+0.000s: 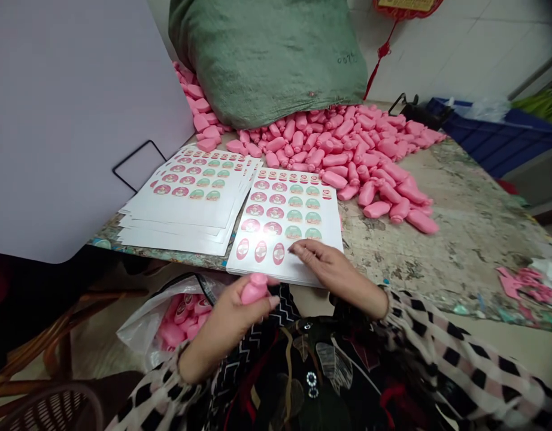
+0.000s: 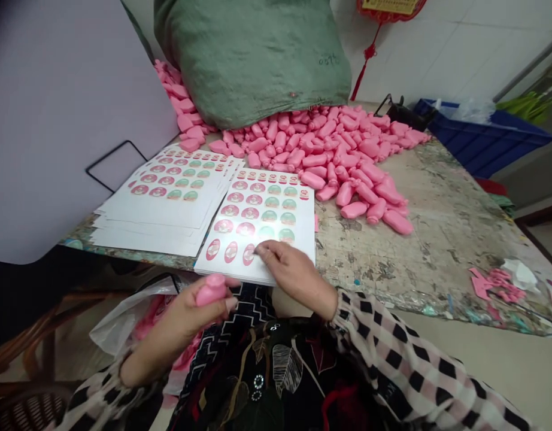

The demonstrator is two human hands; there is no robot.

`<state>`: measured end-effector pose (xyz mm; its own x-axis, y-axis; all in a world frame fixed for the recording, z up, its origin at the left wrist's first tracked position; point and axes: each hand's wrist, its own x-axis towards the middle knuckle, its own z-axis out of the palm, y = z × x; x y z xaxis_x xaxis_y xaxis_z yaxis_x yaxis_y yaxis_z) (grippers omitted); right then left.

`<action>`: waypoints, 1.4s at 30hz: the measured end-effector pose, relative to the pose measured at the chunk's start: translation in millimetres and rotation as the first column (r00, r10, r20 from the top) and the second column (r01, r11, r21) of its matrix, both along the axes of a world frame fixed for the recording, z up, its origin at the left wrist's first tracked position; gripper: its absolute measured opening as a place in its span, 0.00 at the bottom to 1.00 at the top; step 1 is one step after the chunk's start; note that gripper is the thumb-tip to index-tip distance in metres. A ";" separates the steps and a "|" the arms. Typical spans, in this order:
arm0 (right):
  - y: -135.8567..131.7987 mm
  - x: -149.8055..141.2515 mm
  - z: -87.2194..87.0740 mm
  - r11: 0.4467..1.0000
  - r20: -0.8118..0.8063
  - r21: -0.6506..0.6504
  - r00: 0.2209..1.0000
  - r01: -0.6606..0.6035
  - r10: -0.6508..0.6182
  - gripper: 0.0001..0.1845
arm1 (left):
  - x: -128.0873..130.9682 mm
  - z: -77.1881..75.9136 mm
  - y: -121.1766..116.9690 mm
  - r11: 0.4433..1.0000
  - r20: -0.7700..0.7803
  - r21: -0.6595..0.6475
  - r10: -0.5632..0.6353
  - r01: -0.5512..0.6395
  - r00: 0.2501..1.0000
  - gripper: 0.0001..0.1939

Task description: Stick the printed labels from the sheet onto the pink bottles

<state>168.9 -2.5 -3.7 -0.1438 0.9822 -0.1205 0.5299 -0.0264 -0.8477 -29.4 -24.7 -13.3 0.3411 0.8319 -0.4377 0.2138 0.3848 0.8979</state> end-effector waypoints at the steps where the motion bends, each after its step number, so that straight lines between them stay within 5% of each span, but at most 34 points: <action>1: 4.2 4.5 -3.8 0.995 0.141 0.097 0.990 0.012 -0.026 0.15 | -2.7 -0.9 5.1 0.983 -0.112 0.178 0.065 -0.044 0.992 0.15; 3: 11.7 8.9 -10.0 0.974 0.363 0.225 0.929 -0.007 -0.078 0.13 | -6.3 -2.5 17.7 0.873 -0.297 0.488 0.151 0.014 0.943 0.12; 5: 16.9 6.7 -14.0 0.958 0.512 0.282 0.853 -0.056 -0.100 0.12 | -6.7 -4.5 31.3 0.735 -0.448 0.648 0.158 0.199 0.880 0.13; 7: 20.2 1.1 -16.2 0.948 0.612 0.303 0.782 -0.099 -0.114 0.12 | -4.6 -7.0 42.9 0.621 -0.579 0.684 0.145 0.382 0.802 0.15; 9: 22.0 -4.0 -17.2 0.943 0.684 0.306 0.720 -0.129 -0.123 0.13 | -1.8 -9.1 50.5 0.572 -0.684 0.646 0.139 0.506 0.716 0.17; 15: 26.0 -5.6 -15.8 0.939 0.754 0.297 0.646 -0.175 -0.118 0.14 | 0.7 -7.4 54.6 0.573 -0.803 0.528 0.095 0.627 0.589 0.16; 24: 34.9 1.1 -10.1 0.931 0.769 0.236 0.639 -0.279 -0.004 0.15 | -0.9 -9.4 54.7 0.570 -0.818 0.511 0.093 0.643 0.567 0.18; 42: 24.4 6.6 -17.2 0.948 0.599 0.204 0.797 -0.246 0.078 0.11 | -1.4 -12.7 51.4 0.547 -0.812 0.532 0.114 0.646 0.572 0.19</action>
